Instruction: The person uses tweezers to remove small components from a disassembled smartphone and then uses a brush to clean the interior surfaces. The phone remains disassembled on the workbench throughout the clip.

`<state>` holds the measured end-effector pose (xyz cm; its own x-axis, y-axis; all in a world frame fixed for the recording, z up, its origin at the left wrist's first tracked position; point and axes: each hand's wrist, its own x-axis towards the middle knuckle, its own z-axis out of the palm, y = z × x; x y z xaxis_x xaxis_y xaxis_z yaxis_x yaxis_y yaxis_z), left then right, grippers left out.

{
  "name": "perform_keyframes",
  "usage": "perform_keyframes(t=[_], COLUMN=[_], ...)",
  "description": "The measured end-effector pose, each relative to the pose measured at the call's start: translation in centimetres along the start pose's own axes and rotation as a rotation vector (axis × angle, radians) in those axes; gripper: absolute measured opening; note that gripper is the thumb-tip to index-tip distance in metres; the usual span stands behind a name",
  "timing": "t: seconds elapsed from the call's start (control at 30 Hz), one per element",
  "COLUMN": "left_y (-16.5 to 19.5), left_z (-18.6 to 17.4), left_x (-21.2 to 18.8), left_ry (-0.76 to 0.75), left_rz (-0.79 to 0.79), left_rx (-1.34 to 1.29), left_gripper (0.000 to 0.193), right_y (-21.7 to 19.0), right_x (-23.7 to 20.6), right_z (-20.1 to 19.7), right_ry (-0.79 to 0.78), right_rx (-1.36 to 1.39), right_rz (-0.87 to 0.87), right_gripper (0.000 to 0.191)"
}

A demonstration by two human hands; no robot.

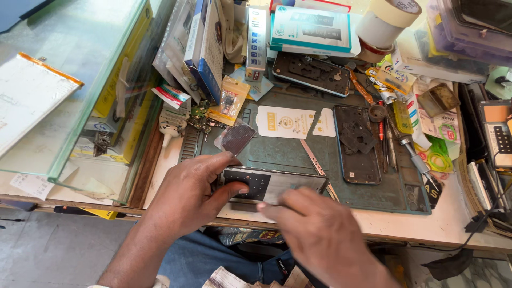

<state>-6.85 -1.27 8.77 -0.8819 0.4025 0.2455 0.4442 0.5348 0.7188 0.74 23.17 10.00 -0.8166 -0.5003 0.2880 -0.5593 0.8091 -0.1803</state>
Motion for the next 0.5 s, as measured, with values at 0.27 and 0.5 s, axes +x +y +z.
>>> perform_keyframes(t=[0.27, 0.5], left_y=[-0.1, 0.3], left_z=[-0.1, -0.3], left_x=[0.0, 0.3], left_ry=[-0.067, -0.056], left_rz=[-0.067, -0.047], left_rx=[0.019, -0.01], left_gripper=[0.037, 0.035], right_y=[3.4, 0.2], right_x=[-4.3, -0.3], right_z=[-2.2, -0.6], right_ry=[-0.086, -0.081], right_rx=[-0.054, -0.005], right_rz=[0.107, 0.042], right_gripper=[0.041, 0.039])
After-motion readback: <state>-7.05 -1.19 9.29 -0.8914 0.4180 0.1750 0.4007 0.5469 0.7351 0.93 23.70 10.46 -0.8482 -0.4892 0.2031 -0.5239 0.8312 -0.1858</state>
